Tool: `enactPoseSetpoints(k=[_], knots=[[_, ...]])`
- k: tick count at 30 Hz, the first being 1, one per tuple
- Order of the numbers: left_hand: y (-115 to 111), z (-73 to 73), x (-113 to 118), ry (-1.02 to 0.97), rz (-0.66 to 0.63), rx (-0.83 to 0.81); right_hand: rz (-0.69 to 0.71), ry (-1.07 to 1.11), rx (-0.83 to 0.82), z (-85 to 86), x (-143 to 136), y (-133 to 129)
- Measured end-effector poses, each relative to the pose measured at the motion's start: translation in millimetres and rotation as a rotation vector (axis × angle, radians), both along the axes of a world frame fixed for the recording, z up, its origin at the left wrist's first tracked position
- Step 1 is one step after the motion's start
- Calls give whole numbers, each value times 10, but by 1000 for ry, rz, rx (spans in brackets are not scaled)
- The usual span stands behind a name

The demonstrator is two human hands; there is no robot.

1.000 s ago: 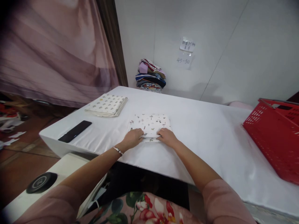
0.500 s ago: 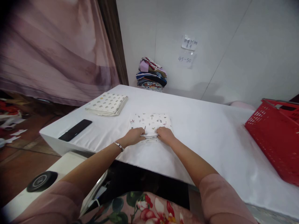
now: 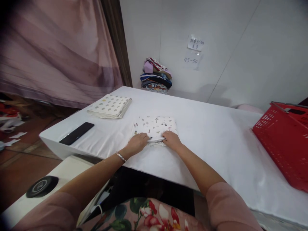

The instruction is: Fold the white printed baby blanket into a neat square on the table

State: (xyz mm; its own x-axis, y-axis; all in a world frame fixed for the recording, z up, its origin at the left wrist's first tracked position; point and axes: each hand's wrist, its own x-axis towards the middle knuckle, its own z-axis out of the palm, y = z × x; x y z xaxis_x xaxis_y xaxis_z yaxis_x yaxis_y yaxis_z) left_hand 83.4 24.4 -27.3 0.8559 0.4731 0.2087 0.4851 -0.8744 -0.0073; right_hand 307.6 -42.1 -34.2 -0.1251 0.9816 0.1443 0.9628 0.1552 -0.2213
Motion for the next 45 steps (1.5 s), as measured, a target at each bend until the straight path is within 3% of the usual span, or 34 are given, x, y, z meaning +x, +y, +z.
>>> enactPoseSetpoints(k=[8,15,24,28,37,42,45], knots=[[-18,-106,-41,-35,38,-13,125,-27,204,-45,15,-215],[-68,-144,-51,-4,36,105,170,16,216,-158,47,-267],[-144,-166,-75,-24,-2,119,180,10,289,-256,56,-280],[-144,-172,-153,-86,-1,61,180,16,313,-251,48,-291],[-50,-297,-432,-306,-151,-70,275,113,412,-296,122,-457],[-66,-342,-441,-320,-102,-42,232,245,325,-248,90,-537],[-86,-350,-434,-332,-86,-39,88,425,297,-203,104,-517]])
